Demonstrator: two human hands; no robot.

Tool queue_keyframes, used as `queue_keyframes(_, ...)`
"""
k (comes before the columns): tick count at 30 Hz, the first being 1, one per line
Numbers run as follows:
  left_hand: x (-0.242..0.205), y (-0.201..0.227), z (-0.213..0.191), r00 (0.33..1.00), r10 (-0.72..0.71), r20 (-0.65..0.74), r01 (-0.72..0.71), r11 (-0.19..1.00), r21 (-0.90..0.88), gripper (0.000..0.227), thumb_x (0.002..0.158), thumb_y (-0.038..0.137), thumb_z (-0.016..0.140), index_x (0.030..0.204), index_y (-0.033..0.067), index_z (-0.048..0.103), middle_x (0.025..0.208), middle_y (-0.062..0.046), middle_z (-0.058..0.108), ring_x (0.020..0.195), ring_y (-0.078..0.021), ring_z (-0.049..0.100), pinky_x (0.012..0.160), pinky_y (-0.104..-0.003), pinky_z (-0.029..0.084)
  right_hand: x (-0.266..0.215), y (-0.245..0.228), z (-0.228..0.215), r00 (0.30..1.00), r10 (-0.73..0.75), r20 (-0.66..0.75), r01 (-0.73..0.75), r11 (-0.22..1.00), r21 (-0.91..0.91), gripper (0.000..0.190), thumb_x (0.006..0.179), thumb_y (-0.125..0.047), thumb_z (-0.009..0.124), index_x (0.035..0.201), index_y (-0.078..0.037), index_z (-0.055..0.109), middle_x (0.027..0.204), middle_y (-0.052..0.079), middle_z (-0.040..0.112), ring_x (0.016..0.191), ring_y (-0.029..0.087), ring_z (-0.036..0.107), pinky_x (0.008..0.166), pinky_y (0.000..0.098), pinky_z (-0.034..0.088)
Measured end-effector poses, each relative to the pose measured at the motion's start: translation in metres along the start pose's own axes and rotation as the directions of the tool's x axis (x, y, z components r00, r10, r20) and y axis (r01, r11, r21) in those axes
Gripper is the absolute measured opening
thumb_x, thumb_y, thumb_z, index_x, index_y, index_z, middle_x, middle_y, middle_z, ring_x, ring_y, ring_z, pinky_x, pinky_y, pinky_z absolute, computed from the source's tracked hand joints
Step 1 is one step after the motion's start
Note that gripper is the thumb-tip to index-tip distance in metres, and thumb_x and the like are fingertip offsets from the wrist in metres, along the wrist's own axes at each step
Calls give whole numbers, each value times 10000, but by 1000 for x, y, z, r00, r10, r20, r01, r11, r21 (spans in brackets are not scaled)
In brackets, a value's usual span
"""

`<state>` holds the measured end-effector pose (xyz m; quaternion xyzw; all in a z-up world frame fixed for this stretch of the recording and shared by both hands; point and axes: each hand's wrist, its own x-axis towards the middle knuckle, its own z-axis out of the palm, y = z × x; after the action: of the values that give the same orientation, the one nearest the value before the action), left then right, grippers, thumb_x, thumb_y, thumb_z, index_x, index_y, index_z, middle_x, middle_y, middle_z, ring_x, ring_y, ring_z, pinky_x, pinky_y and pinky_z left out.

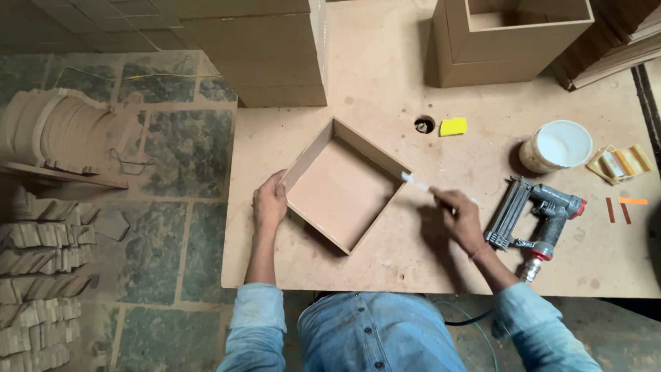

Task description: The person assembles small cardboard boxes by applying glue to the edges of a frame and attaching a flat panel with a pneumatic nail gun. They repeat this process for multiple units, stacking the finished boxes on the table.

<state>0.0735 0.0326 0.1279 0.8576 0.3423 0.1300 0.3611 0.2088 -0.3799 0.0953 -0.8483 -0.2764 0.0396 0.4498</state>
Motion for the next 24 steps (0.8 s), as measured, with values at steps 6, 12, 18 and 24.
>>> queue_keyframes(6,6,-2,4,1000,1,-5,-1,1000,-20,349,962,153,569,1283,193,701,1151,-195,722,1094,-388,686,937,-463,543,-13,-5,3,948,-295,117,305,948,-89,654,690,97,551,1292,-111,702,1115,127,693,998,294,623,915,398,510)
queue_keyframes(12,5,-14,6,996,82,-44,-82,997,10,274,995,209,596,1243,172,707,1035,-215,736,1017,-426,701,869,-503,557,-12,-8,22,959,-239,154,267,943,-197,506,821,-13,637,1294,-172,720,1170,133,656,1060,312,583,951,420,464)
queue_keyframes(18,-22,-12,15,993,65,-102,-52,990,129,389,976,216,591,1361,184,627,974,-252,732,938,-475,690,810,-573,543,-71,-40,40,851,-370,374,410,912,-30,568,664,-32,664,1224,-103,726,1135,138,677,987,333,597,883,432,462)
queue_keyframes(24,-120,22,29,995,-7,98,-21,960,281,578,974,328,575,1534,221,482,882,-252,733,831,-460,706,763,-570,556,-86,-63,5,988,155,11,-155,971,181,392,879,49,658,1250,-68,710,990,119,729,857,239,700,756,309,538)
